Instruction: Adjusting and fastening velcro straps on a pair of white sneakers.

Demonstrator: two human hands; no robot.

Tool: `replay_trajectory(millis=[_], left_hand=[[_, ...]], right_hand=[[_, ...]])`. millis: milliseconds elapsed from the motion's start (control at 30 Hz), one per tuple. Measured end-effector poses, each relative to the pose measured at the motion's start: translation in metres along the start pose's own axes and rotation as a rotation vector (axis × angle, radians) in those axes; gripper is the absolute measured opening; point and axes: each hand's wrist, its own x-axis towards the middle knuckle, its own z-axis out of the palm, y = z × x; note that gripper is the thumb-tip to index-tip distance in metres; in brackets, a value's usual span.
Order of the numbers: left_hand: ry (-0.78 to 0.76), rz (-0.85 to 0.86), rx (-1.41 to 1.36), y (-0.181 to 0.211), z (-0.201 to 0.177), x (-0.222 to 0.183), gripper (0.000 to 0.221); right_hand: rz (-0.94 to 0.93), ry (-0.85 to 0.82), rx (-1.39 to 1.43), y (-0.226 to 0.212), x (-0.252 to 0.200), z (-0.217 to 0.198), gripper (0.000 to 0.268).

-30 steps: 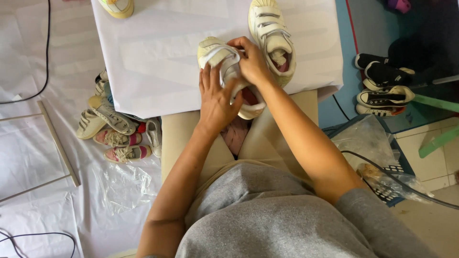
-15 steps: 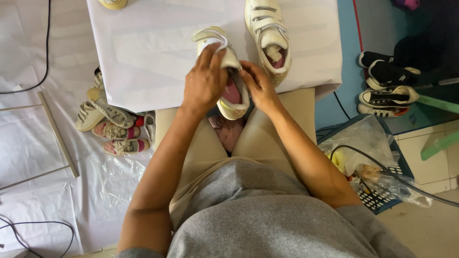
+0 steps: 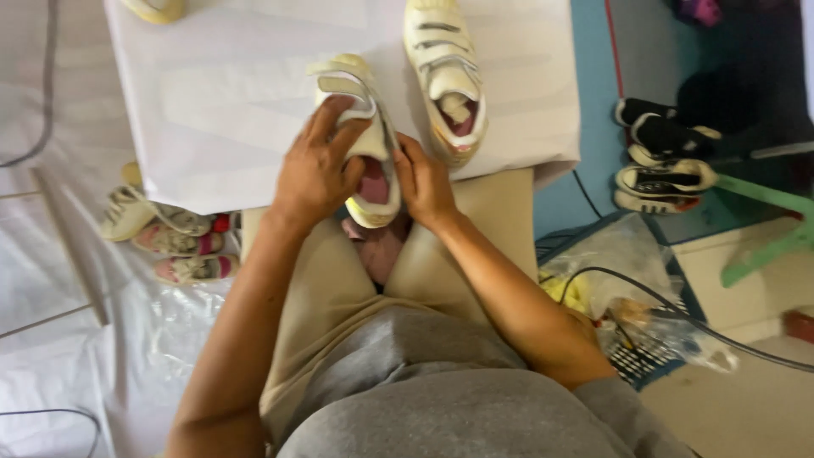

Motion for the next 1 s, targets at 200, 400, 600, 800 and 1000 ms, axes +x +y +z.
replay_trajectory(millis=[200, 400, 600, 800, 1000], left_hand=[[-0.161, -0.112, 0.025, 0.037, -0.016, -0.002, 0.054], [0.017, -0.154, -0.114, 0.035, 0.007, -0.021, 0.046], [-0.335, -0.205, 0.037, 0.005, -0.026, 0.01, 0.066], [-0.043, -0.007, 0.107, 0.02, -0.054, 0.003, 0.035], [0.262, 0.256, 0.045, 0.043, -0.006, 0.03, 0.009]], right_hand=[[-0.042, -0.02, 0.04, 0.0, -0.001, -0.003, 0.043], [-0.062, -0.037, -0.011, 0.0, -0.002, -0.006, 0.04], [0.05, -0.126, 0.083, -0.001, 0.001, 0.0, 0.046], [0.01, -0.234, -0.043, -0.004, -0.018, -0.007, 0.035], [-0.095, 0.26, -0.06, -0.025, 0.012, -0.057, 0.013]])
